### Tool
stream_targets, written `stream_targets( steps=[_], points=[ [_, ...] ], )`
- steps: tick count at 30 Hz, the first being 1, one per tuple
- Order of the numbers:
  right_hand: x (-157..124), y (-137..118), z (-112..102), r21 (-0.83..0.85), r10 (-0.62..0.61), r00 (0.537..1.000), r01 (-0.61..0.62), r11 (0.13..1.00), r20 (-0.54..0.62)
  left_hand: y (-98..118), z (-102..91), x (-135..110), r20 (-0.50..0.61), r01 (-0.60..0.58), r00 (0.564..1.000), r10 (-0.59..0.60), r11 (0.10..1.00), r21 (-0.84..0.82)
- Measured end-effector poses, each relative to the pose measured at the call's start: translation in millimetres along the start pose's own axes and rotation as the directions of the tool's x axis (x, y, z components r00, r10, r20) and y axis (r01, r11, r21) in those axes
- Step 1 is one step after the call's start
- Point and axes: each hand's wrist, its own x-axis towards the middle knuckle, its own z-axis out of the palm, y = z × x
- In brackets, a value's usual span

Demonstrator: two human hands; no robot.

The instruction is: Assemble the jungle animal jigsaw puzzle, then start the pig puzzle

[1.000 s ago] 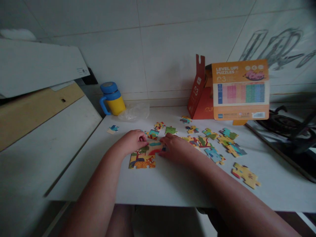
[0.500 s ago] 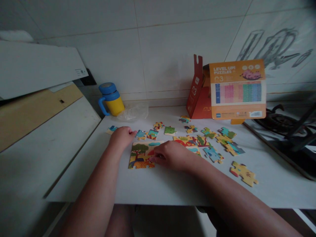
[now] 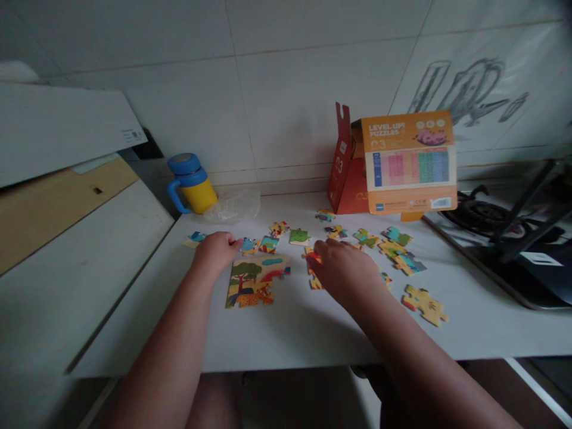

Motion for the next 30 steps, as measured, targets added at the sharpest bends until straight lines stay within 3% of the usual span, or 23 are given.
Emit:
stream_targets(
  steps=[5, 9, 14, 21, 25, 27, 30],
  points=[
    [-56.5, 64.4, 22.1, -0.102, 0.177, 0.941, -0.214, 0.972, -0.287, 6.3, -2.1, -3.5, -0.002, -0.061, 0.998, 0.061, 0.996, -0.068],
    [-85.2, 86.9, 45.9, -0.15, 0.19, 0.958, -0.225, 0.963, -0.216, 9.6, -1.2, -6.3, -0.024, -0.199, 0.98, 0.198, 0.968, -0.154],
    [-111.4, 81.7, 56.4, -0.108, 0.094, 0.97, -0.12, 0.987, -0.222, 11.7, 4.0, -7.9, 0.022, -0.341, 0.936, 0.352, 0.917, -0.207],
    [-161.9, 37.6, 58.6, -0.027, -0.239, 0.936, 0.24, 0.97, -0.257, 15.0, 5.8, -10.7, 0.067, -0.353, 0.922, 0.38, 0.901, -0.253],
    [-155.6, 24.8, 55.1, 0.066, -0.172, 0.953, 0.194, 0.979, -0.249, 13.1, 7.1, -8.5, 0.069, -0.387, 0.908, 0.413, 0.891, -0.238],
    [-140.9, 41.2, 55.8, 0.081, -0.087, 0.952, 0.115, 0.99, -0.293, 11.6, 8.7, -6.8, 0.062, -0.403, 0.902, 0.427, 0.885, -0.231],
    [-118.8, 84.7, 61.8, 0.041, -0.034, 0.964, 0.046, 0.998, -0.262, 10.9, 10.8, -5.6, 0.051, -0.411, 0.898, 0.436, 0.876, -0.253]
  ],
)
